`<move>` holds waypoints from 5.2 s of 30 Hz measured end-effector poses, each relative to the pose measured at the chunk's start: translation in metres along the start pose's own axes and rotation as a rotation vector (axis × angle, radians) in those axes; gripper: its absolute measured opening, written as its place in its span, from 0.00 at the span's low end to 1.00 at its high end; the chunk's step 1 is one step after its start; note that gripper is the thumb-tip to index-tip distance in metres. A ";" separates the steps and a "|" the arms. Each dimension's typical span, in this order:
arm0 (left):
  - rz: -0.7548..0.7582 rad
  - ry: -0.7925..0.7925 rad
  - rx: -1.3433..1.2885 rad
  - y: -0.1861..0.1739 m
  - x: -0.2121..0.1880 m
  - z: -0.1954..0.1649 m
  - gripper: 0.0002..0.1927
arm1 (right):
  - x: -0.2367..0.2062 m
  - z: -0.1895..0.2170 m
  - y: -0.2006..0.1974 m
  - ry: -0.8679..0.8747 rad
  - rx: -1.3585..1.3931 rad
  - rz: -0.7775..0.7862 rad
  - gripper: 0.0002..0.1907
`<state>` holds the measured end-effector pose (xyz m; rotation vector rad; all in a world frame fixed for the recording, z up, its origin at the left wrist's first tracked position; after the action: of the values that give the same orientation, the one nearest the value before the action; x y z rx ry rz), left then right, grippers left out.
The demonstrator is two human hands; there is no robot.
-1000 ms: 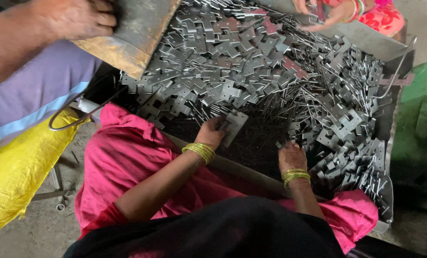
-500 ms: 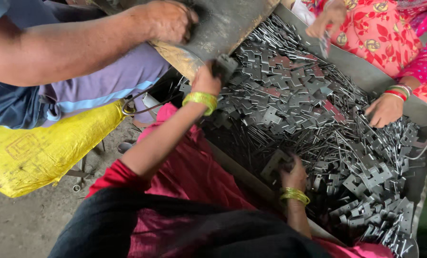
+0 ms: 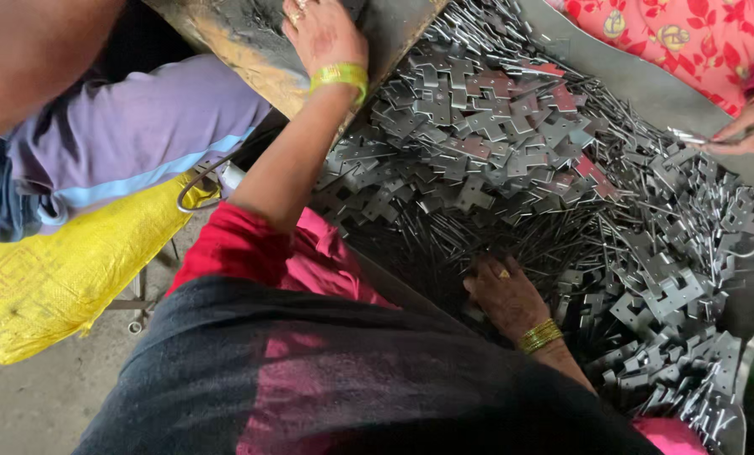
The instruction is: The person sits on the floor and sorts small metal brackets from a large pile, picking them up and placing them into a container. Another person works alongside, also sorting parts.
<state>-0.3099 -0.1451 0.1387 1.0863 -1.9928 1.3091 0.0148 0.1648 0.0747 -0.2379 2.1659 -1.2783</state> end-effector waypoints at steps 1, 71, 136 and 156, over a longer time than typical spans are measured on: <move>0.047 0.107 -0.125 -0.015 -0.011 -0.006 0.19 | 0.001 -0.003 0.006 -0.037 0.013 0.008 0.15; 1.097 -0.895 -1.468 -0.095 -0.308 -0.020 0.21 | -0.167 -0.114 0.147 0.246 0.148 0.231 0.20; 0.546 0.983 -0.450 -0.086 -0.231 -0.122 0.12 | -0.045 -0.019 0.104 1.082 2.716 -1.394 0.21; 1.217 -0.444 -1.028 -0.176 -0.303 -0.112 0.29 | 0.033 0.051 0.110 0.897 2.341 -0.832 0.28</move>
<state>0.0020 0.0227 0.0405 -0.4843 -3.1982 0.1664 0.0339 0.1699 -0.0496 0.5612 -0.5325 -3.5935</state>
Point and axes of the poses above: each hand's wrist, its own x-axis towards the middle knuckle, its own y-axis out of the palm, z = x × y, the point moved 2 cm from there along x, towards the middle knuckle, and after that the axes turned 9 degrees about -x, right-handed, at the moved point
